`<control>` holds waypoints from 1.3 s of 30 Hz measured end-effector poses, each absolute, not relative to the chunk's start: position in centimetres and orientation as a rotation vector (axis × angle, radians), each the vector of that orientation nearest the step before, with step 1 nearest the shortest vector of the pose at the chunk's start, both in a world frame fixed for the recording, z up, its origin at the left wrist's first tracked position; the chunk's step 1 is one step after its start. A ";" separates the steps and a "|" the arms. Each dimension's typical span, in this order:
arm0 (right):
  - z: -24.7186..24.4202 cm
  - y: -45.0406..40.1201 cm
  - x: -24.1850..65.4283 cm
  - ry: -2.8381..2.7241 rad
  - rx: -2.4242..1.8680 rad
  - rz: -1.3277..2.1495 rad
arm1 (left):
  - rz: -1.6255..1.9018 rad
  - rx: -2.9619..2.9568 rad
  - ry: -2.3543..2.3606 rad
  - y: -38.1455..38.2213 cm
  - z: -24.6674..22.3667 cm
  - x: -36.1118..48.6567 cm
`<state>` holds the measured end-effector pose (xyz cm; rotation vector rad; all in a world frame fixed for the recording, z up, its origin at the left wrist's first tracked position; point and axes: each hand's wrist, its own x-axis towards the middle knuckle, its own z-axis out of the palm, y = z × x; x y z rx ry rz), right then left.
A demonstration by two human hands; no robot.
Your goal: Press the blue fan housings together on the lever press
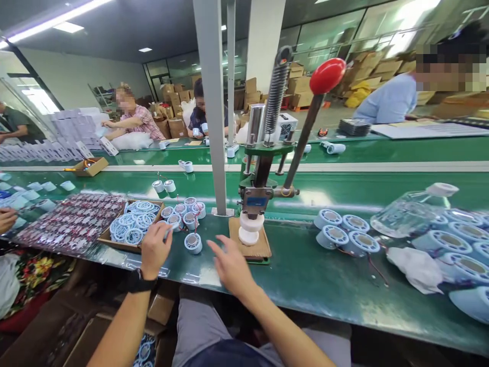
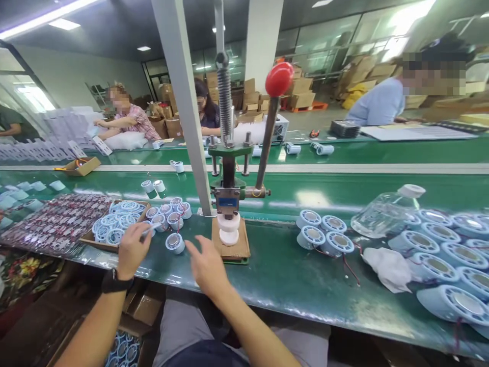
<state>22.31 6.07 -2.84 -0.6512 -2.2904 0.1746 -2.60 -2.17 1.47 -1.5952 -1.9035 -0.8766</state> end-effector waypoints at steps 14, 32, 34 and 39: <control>-6.9 4.0 29.1 -2.143 -0.691 0.452 | -0.951 -1.906 -2.365 -4.6 -5.3 4.0; -7.1 3.7 33.0 -1.681 -1.212 0.312 | -0.684 -2.347 -2.233 -1.8 -4.3 6.6; -6.8 3.8 33.2 -1.730 -1.159 0.376 | -0.661 -2.448 -2.188 -2.0 -4.1 5.9; -6.7 3.4 32.6 -1.838 -1.063 0.542 | -0.692 -2.478 -2.131 -2.1 -4.1 5.2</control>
